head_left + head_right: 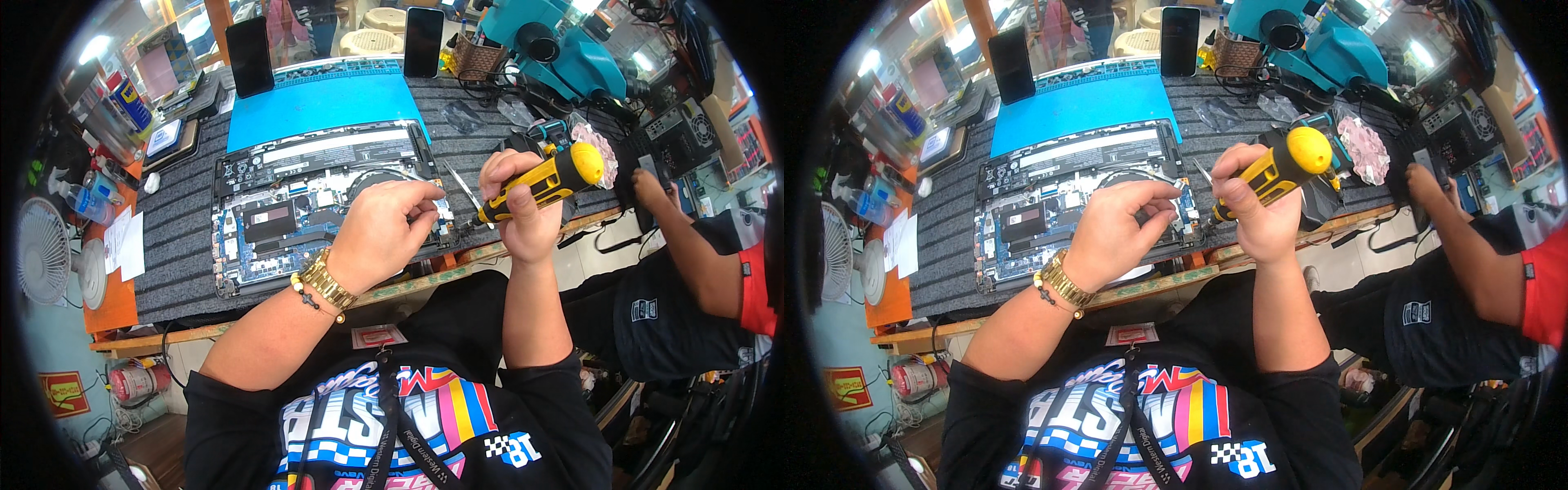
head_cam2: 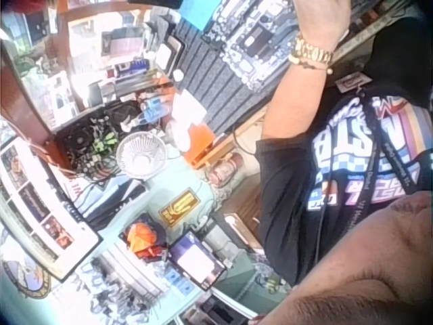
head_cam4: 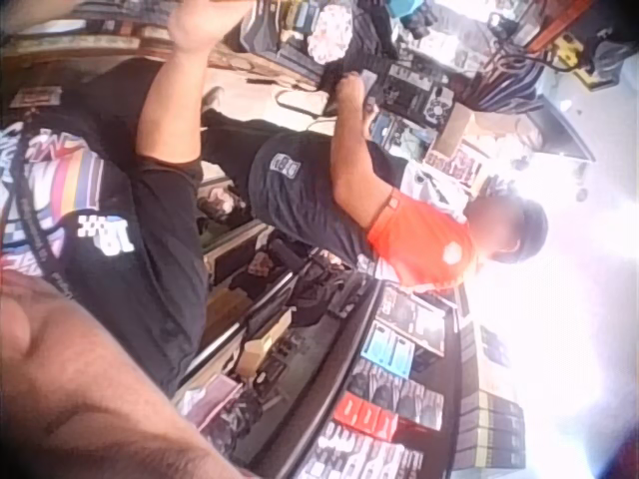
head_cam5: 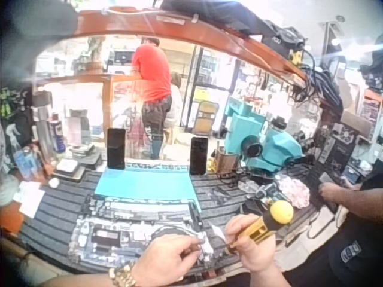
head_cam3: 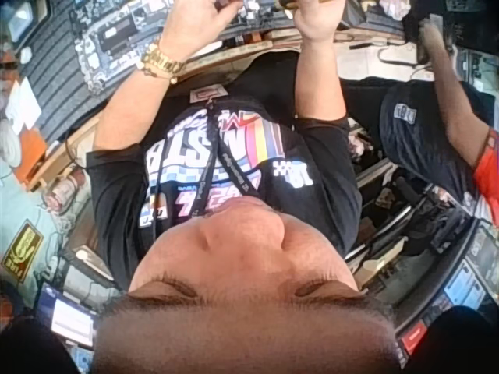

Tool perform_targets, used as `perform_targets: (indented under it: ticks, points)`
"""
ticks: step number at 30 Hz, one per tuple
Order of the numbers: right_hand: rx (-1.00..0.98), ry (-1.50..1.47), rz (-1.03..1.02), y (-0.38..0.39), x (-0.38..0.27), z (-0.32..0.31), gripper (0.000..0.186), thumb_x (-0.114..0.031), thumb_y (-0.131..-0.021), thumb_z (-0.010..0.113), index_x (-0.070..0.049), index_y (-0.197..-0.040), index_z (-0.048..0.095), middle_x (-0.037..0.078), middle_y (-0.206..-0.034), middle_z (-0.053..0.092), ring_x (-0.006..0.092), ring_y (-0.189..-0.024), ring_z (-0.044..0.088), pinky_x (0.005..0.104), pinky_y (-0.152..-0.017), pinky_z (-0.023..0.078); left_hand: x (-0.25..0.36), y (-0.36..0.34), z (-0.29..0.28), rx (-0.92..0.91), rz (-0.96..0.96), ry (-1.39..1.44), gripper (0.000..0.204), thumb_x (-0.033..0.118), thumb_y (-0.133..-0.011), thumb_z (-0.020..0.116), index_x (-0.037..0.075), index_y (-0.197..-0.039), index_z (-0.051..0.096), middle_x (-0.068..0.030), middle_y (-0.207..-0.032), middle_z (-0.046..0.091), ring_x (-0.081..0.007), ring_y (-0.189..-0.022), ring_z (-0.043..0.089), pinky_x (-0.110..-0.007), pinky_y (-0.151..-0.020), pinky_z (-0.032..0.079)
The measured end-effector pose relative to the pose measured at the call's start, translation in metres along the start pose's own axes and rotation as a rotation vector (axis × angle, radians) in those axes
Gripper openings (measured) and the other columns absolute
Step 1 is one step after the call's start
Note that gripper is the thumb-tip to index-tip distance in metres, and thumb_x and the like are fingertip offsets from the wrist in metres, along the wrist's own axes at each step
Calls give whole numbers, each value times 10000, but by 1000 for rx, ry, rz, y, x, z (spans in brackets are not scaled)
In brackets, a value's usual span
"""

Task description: The person uses a screwdriver to work on internal components of an open laptop on a repair bench, moving small wires and components with their hands and a tool.

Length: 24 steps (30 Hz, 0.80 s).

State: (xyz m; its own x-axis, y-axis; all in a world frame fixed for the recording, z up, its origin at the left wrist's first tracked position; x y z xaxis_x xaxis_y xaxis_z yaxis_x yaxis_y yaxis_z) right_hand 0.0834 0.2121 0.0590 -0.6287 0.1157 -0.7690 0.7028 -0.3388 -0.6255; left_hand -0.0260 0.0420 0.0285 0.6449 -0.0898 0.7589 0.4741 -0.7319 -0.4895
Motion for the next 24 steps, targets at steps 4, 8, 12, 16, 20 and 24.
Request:
perform_targets:
  ticks: [4, 8, 12, 16, 20, 24]
  points:
    - [-30, 31, 58, -1, 4, 10, 341, -258, -942, 899, -3, -1073, 714, 64, -974, 685, 131, -850, 618, 280, -769, 487, 2, 0, -2, 8, 1, 16, 242, 32, -912, 810, 13, -1153, 798, -175, -984, 810, -268, -883, 807, -373, -809, 635]
    - [-114, 164, 57, -3, 0, 22, 469, -420, -979, 849, -10, -1096, 653, 80, -904, 623, 174, -828, 575, 322, -742, 447, 0, 1, -1, 16, -2, 10, 245, 32, -907, 814, 15, -1151, 798, -173, -977, 808, -272, -885, 806, -377, -812, 634]
    - [-25, 116, 115, -1, 4, 9, 367, -284, -949, 888, -15, -1090, 682, 57, -942, 667, 141, -844, 619, 291, -753, 487, 1, 0, -2, 10, 6, 1, 245, 33, -907, 814, 15, -1150, 797, -164, -956, 803, -267, -872, 800, -376, -807, 632]
    - [38, 95, 117, 1, 8, 1, 319, -185, -913, 924, -21, -1084, 711, 35, -989, 714, 106, -863, 655, 267, -772, 527, 0, 0, -1, -4, -1, 1, 245, 31, -903, 814, 17, -1147, 797, -157, -945, 801, -263, -853, 794, -374, -793, 627]
    - [35, 74, 114, 2, 9, 4, 319, -184, -914, 921, -19, -1089, 711, 35, -998, 715, 108, -867, 654, 270, -776, 529, 0, 1, -2, 13, 10, -1, 246, 29, -900, 815, 19, -1145, 797, -155, -937, 799, -263, -842, 789, -375, -788, 624]
    - [38, 56, 113, 3, 10, 1, 332, -207, -922, 921, -20, -1095, 709, 39, -1017, 715, 108, -889, 649, 268, -790, 522, 2, 0, -2, 5, 14, -11, 244, 33, -902, 816, 22, -1145, 798, -156, -942, 801, -264, -850, 792, -373, -795, 624]
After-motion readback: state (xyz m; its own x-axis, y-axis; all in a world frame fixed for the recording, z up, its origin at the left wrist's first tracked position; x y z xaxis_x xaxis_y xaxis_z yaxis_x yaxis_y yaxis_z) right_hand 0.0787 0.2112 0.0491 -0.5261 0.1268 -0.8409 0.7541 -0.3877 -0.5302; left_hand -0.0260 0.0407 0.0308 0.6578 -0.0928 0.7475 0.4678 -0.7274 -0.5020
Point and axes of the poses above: each hand's wrist, its own y-axis away from the middle knuckle, its own z-axis out of the palm, x = y × z, the point moved 5 cm from there along -y, towards the middle knuckle
